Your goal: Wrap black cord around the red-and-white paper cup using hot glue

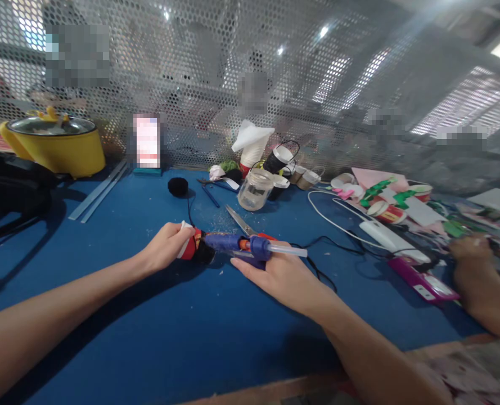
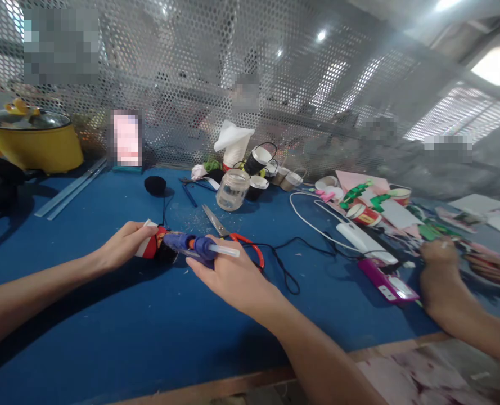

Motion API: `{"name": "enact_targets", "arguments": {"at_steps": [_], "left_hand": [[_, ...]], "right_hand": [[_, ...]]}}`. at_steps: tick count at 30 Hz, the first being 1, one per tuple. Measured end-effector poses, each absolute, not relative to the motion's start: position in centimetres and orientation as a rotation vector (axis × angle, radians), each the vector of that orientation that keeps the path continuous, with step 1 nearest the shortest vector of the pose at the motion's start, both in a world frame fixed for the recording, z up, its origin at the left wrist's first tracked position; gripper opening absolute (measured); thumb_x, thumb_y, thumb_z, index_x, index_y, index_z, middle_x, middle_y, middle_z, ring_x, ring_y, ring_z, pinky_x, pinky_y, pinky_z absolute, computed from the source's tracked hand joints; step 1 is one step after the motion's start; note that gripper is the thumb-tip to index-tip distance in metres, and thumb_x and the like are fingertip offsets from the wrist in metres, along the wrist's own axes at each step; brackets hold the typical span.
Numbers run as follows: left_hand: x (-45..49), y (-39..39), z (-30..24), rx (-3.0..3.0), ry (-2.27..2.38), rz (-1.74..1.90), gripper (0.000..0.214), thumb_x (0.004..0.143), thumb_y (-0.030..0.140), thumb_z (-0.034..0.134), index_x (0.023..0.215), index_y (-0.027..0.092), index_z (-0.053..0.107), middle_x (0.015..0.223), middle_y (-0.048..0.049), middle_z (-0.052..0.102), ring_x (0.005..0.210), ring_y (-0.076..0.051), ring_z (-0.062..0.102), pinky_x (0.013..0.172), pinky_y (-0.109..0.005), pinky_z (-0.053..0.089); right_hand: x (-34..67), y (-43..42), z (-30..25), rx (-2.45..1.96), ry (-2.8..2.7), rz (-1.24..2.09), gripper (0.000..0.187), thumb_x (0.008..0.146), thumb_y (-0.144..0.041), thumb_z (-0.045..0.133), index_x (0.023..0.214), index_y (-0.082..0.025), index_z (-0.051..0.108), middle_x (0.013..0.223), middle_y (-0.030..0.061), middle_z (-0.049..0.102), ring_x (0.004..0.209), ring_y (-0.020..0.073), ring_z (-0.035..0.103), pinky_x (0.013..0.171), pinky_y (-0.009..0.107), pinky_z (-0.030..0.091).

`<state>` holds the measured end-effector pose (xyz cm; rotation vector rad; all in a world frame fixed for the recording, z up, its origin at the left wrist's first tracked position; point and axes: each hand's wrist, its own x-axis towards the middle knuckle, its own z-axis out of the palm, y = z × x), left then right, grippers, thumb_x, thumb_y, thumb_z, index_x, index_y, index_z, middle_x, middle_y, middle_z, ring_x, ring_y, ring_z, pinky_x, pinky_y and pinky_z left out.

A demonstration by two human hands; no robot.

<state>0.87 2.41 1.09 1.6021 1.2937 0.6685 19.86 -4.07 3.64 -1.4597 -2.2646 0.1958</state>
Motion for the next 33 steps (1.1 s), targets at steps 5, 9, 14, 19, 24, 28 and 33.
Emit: {"name": "enact_targets", "arguments": {"at_steps": [5, 9, 14, 19, 24, 28, 33], "left_hand": [[0.96, 2.34, 1.23, 1.593, 1.278, 0.670, 0.029, 0.068, 0.039, 0.035, 0.052, 0.015, 0.040, 0.042, 0.0061, 0.031, 0.039, -0.007, 0.028, 0.040, -0.021, 0.019], [1.05, 2.41, 1.20, 1.585, 1.298, 0.671, 0.029, 0.068, 0.038, 0.035, 0.051, 0.015, 0.041, 0.042, 0.0057, 0.031, 0.039, -0.007, 0.028, 0.040, -0.021, 0.019], [0.93, 2.46, 1.07, 1.598, 1.307, 0.667, 0.029, 0.069, 0.038, 0.034, 0.052, 0.015, 0.040, 0.043, 0.0054, 0.031, 0.040, -0.007, 0.028, 0.040, -0.021, 0.019], [0.92, 2.43, 0.94, 1.590, 1.300, 0.679, 0.029, 0.068, 0.039, 0.034, 0.051, 0.016, 0.040, 0.042, 0.0057, 0.031, 0.039, -0.008, 0.028, 0.040, -0.021, 0.020], [0.97, 2.42, 0.92, 1.604, 1.316, 0.673, 0.030, 0.069, 0.040, 0.034, 0.051, 0.016, 0.040, 0.043, 0.0053, 0.032, 0.040, -0.008, 0.028, 0.040, -0.021, 0.020], [0.96, 2.37, 0.94, 1.594, 1.313, 0.671, 0.028, 0.068, 0.039, 0.034, 0.052, 0.016, 0.040, 0.043, 0.0049, 0.032, 0.039, -0.008, 0.029, 0.040, -0.021, 0.020], [1.00, 2.38, 0.99, 1.599, 1.325, 0.668, 0.029, 0.069, 0.038, 0.034, 0.051, 0.016, 0.039, 0.043, 0.0048, 0.031, 0.040, -0.008, 0.028, 0.040, -0.021, 0.020]], "right_hand": [[19.63, -4.29, 4.07, -1.475, -2.318, 0.253, 0.015, 0.075, -0.029, 0.045, 0.069, -0.017, 0.051, 0.064, 0.0007, 0.055, 0.059, 0.0122, 0.052, 0.056, 0.022, 0.040], [19.54, -4.39, 4.19, -1.504, -2.315, 0.225, 0.014, 0.075, -0.029, 0.045, 0.067, -0.017, 0.049, 0.064, 0.0011, 0.055, 0.059, 0.0129, 0.052, 0.053, 0.022, 0.039], [19.74, -4.46, 4.05, -1.486, -2.302, 0.263, 0.014, 0.075, -0.028, 0.046, 0.066, -0.018, 0.048, 0.063, -0.0004, 0.054, 0.057, 0.0117, 0.050, 0.053, 0.022, 0.038], [19.76, -4.45, 3.97, -1.473, -2.327, 0.231, 0.015, 0.075, -0.029, 0.046, 0.065, -0.018, 0.046, 0.062, -0.0005, 0.053, 0.056, 0.0113, 0.050, 0.051, 0.021, 0.037], [19.68, -4.55, 3.98, -1.470, -2.352, 0.273, 0.015, 0.076, -0.029, 0.045, 0.067, -0.018, 0.047, 0.065, -0.0003, 0.054, 0.060, 0.0119, 0.051, 0.053, 0.021, 0.037], [19.67, -4.63, 4.03, -1.465, -2.352, 0.234, 0.014, 0.076, -0.029, 0.045, 0.067, -0.018, 0.046, 0.065, 0.0003, 0.054, 0.060, 0.0129, 0.052, 0.053, 0.022, 0.037], [19.69, -4.64, 4.01, -1.462, -2.348, 0.270, 0.014, 0.075, -0.029, 0.046, 0.066, -0.018, 0.047, 0.063, -0.0002, 0.054, 0.057, 0.0118, 0.051, 0.053, 0.022, 0.037]]}}
